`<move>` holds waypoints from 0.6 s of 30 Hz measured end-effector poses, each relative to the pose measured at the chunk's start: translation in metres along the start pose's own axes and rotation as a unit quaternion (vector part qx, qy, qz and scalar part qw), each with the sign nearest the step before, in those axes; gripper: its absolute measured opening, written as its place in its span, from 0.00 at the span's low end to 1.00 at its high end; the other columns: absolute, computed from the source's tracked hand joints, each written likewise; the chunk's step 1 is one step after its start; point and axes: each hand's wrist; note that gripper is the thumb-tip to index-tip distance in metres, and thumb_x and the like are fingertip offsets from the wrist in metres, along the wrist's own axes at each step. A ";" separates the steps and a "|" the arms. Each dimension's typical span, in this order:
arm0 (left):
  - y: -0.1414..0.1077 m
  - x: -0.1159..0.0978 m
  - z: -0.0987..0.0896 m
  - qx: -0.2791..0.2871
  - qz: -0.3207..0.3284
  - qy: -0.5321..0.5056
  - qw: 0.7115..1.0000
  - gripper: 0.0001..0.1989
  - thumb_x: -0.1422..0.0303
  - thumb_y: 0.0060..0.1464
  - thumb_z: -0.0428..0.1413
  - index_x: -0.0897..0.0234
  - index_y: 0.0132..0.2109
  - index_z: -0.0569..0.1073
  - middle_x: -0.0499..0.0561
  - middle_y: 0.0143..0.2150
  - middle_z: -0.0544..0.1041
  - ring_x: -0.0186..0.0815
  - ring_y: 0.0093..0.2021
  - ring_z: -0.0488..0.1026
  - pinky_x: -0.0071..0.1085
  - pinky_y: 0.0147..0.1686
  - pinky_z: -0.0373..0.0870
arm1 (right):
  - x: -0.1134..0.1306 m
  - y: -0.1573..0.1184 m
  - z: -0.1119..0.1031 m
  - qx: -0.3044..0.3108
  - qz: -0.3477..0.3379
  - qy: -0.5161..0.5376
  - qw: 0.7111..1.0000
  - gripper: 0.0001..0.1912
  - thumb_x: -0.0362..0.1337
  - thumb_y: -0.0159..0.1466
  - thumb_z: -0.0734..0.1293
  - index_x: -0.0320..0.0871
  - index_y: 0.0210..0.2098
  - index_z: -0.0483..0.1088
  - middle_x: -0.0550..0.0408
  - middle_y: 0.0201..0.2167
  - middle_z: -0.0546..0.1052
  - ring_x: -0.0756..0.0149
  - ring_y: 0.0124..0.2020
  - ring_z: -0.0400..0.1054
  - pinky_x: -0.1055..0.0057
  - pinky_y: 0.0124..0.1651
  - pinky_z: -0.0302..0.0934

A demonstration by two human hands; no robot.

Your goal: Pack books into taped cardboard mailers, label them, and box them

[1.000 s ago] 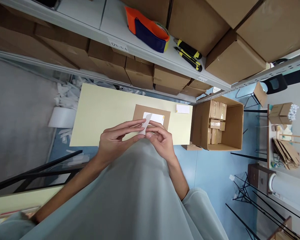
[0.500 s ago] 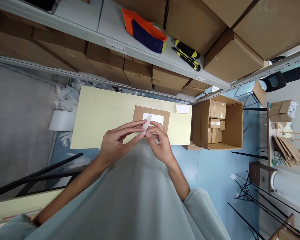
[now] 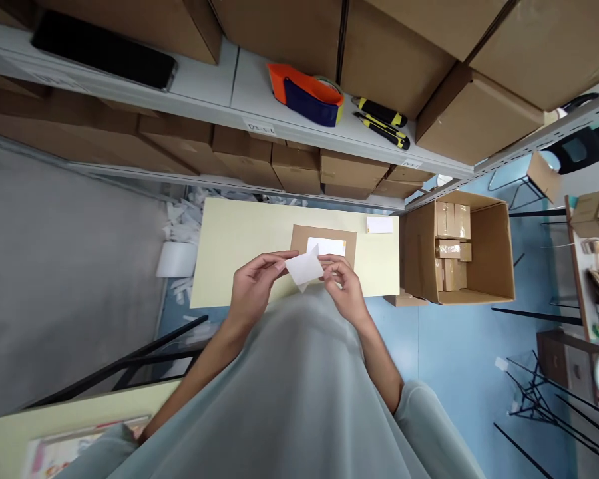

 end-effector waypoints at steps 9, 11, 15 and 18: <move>0.022 0.029 -0.031 -0.098 -0.073 -0.128 0.984 0.15 0.56 0.49 0.68 0.60 0.35 0.75 0.51 0.38 0.83 0.41 0.45 0.83 0.43 0.53 0.81 | -0.032 0.001 -0.022 -0.060 0.027 -0.003 0.998 0.14 0.49 0.65 0.73 0.46 0.32 0.72 0.49 0.48 0.76 0.61 0.45 0.73 0.61 0.49 0.75; 0.026 0.033 -0.037 -0.126 -0.076 -0.152 0.977 0.15 0.58 0.47 0.69 0.60 0.36 0.74 0.50 0.37 0.82 0.40 0.44 0.83 0.41 0.54 0.80 | -0.038 0.000 -0.029 -0.075 0.033 0.004 0.997 0.14 0.49 0.64 0.73 0.46 0.32 0.72 0.51 0.46 0.75 0.62 0.43 0.73 0.61 0.49 0.76; 0.031 0.039 -0.052 -0.177 -0.078 -0.169 0.966 0.15 0.60 0.46 0.69 0.59 0.35 0.73 0.50 0.37 0.83 0.39 0.44 0.83 0.38 0.52 0.80 | -0.042 0.002 -0.041 -0.109 0.036 0.003 0.993 0.12 0.47 0.62 0.72 0.46 0.31 0.71 0.52 0.43 0.75 0.62 0.41 0.72 0.61 0.48 0.75; 0.033 0.043 -0.069 -0.211 -0.064 -0.174 0.960 0.15 0.59 0.48 0.67 0.58 0.36 0.70 0.49 0.37 0.83 0.37 0.45 0.82 0.35 0.52 0.80 | -0.040 0.009 -0.047 -0.127 0.031 -0.010 0.991 0.12 0.47 0.62 0.72 0.46 0.31 0.71 0.52 0.42 0.75 0.61 0.42 0.72 0.59 0.48 0.75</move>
Point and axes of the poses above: each hand's wrist, its own y-axis towards the middle knuckle, its own z-axis out of the palm, x = y × z
